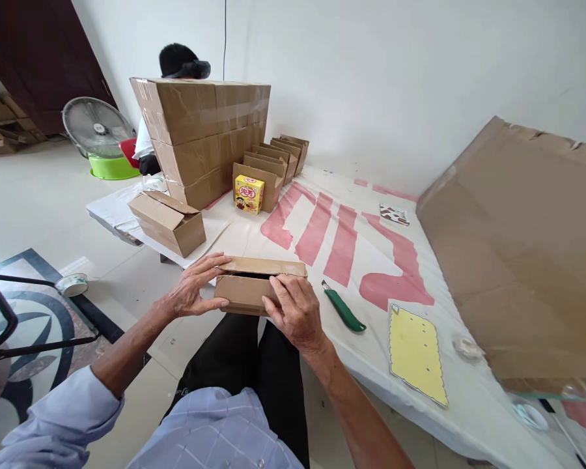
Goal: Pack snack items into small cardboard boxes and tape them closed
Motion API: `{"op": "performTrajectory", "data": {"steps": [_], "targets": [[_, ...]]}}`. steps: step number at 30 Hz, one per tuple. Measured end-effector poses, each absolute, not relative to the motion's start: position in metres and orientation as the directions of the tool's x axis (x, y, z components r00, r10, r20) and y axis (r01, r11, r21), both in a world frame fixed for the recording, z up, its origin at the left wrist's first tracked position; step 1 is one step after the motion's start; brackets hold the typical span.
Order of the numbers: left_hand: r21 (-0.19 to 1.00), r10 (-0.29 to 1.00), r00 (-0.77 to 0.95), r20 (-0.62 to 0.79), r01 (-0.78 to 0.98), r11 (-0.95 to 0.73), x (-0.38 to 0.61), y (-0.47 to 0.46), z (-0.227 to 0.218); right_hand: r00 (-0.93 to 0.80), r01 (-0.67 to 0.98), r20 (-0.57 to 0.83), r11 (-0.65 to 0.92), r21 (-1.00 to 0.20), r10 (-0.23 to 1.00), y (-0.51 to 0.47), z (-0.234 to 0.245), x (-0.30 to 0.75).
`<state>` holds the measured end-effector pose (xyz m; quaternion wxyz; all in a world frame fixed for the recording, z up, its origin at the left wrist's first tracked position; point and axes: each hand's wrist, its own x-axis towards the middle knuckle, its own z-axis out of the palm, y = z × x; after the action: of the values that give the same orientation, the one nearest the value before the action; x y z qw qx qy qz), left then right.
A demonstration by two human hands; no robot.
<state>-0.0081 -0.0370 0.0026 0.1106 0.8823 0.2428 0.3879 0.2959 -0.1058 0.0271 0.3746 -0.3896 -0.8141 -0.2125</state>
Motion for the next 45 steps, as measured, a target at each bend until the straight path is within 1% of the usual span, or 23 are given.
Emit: {"op": "performTrajectory", "data": {"steps": [4,7,10,12,15,17,19,22,25,32,36,45], "targets": [[0.396,0.525,0.559,0.641,0.345,-0.851,-0.008,-0.045,0.0,-0.404,0.8,0.775,0.599,0.042,0.486,-0.117,0.026,0.29],[0.373,0.514,0.555,0.653,0.355,-0.857,-0.008,-0.048,-0.002,-0.379,0.799,0.805,0.601,0.036,0.457,-0.126,0.026,0.289],[0.335,0.482,0.556,0.677,0.351,-0.874,-0.008,-0.051,-0.005,-0.289,0.832,0.861,0.555,0.009,0.419,-0.132,0.028,0.295],[0.312,0.462,0.555,0.692,0.347,-0.884,-0.008,-0.053,-0.008,-0.208,0.864,0.885,0.502,-0.033,0.417,-0.132,0.031,0.302],[0.285,0.445,0.556,0.702,0.353,-0.891,-0.01,-0.058,-0.011,-0.116,0.885,0.871,0.448,-0.127,0.477,-0.129,0.033,0.316],[0.263,0.427,0.565,0.706,0.352,-0.899,-0.012,-0.062,-0.014,-0.101,0.874,0.84,0.451,-0.181,0.534,-0.129,0.033,0.322],[0.236,0.405,0.576,0.711,0.347,-0.908,-0.014,-0.066,-0.016,-0.113,0.856,0.813,0.472,-0.212,0.571,-0.13,0.03,0.325],[0.206,0.378,0.581,0.721,0.341,-0.917,-0.017,-0.07,-0.019,-0.125,0.839,0.802,0.494,-0.228,0.584,-0.134,0.026,0.324],[0.197,0.366,0.578,0.73,0.334,-0.922,-0.018,-0.072,-0.021,-0.14,0.835,0.809,0.507,-0.214,0.571,-0.139,0.025,0.322],[0.221,0.37,0.567,0.736,0.314,-0.923,-0.02,-0.076,-0.024,-0.216,0.846,0.819,0.521,-0.115,0.531,-0.142,0.032,0.32],[0.226,0.376,0.561,0.738,0.321,-0.92,-0.02,-0.076,-0.026,-0.265,0.822,0.825,0.564,-0.078,0.5,-0.141,0.036,0.317],[0.216,0.366,0.559,0.744,0.318,-0.923,-0.017,-0.073,-0.021,-0.331,0.83,0.756,0.555,-0.051,0.565,-0.133,0.041,0.313]]}}
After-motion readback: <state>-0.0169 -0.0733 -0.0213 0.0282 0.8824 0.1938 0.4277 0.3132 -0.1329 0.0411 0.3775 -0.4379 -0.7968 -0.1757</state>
